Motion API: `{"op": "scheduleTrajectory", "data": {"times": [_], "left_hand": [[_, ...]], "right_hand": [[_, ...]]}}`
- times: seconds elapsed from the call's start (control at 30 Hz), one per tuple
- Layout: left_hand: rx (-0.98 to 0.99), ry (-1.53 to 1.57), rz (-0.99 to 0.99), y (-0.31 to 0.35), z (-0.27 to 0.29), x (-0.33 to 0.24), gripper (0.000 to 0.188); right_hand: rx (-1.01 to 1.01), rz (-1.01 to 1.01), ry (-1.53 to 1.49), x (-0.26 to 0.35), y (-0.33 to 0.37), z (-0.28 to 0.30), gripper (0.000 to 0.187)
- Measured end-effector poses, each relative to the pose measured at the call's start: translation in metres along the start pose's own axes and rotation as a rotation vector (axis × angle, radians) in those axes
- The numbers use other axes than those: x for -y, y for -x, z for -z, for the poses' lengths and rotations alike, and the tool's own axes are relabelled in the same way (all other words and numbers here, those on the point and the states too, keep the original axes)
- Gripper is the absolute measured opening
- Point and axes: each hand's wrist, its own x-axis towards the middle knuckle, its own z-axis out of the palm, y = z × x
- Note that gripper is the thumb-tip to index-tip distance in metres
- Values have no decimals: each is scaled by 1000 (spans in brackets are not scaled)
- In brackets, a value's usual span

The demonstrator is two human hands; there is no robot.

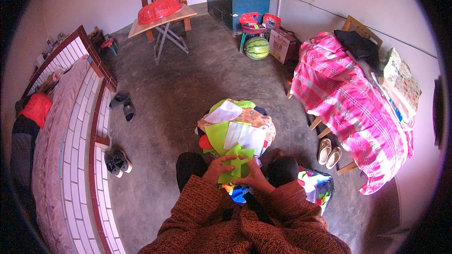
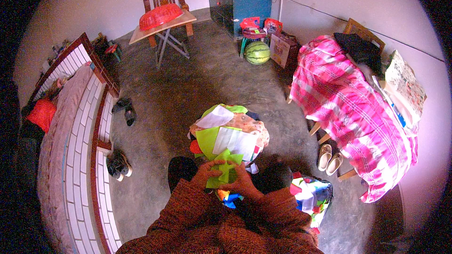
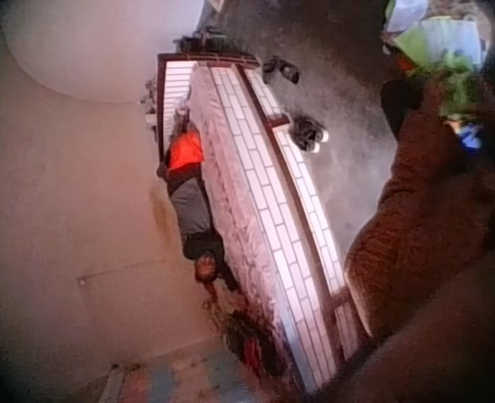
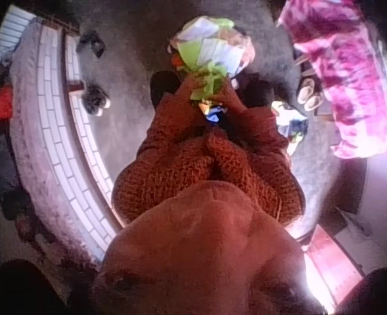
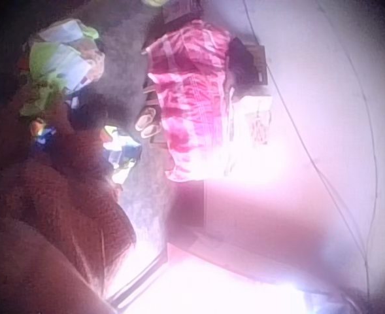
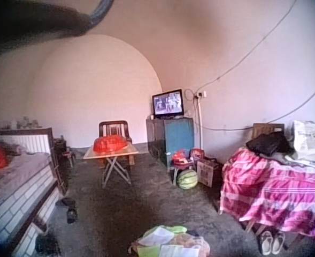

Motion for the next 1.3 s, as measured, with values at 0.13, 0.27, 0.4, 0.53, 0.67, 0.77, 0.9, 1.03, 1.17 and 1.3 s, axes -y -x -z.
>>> {"op": "scheduleTrajectory", "data": {"times": [0.13, 0.27, 0.4, 0.53, 0.67, 0.77, 0.9, 1.03, 1.17, 1.3], "left_hand": [[32, -66, -16, -2, 3, 7, 52], [42, -109, -61, -4, 4, 12, 48], [1, -244, -71, 3, -9, -3, 44], [-18, -282, -72, 6, -10, -6, 41], [-18, -252, -77, 5, -9, -4, 41], [-17, -183, -47, 5, -8, -3, 41], [28, -127, -64, 4, -7, -1, 42], [35, -126, -47, 5, -8, -3, 45], [37, -166, -103, 3, -7, 1, 46], [24, -284, -149, 3, -11, -2, 46]], "right_hand": [[-8, -72, 119, 17, 2, -5, 84], [-51, -80, 159, 9, 4, -8, 77], [-66, 1, 147, -3, 6, -9, 70], [-70, 39, 218, -13, 7, -14, 63], [-61, 90, 247, -11, 5, -15, 62], [-1, 21, 201, 4, 6, -8, 64], [-22, 24, 248, -12, 7, -12, 64], [-62, 103, 219, -12, 6, -11, 60], [-50, 22, 133, -25, 6, -14, 52], [-40, 16, 132, -34, 6, -13, 51]]}}
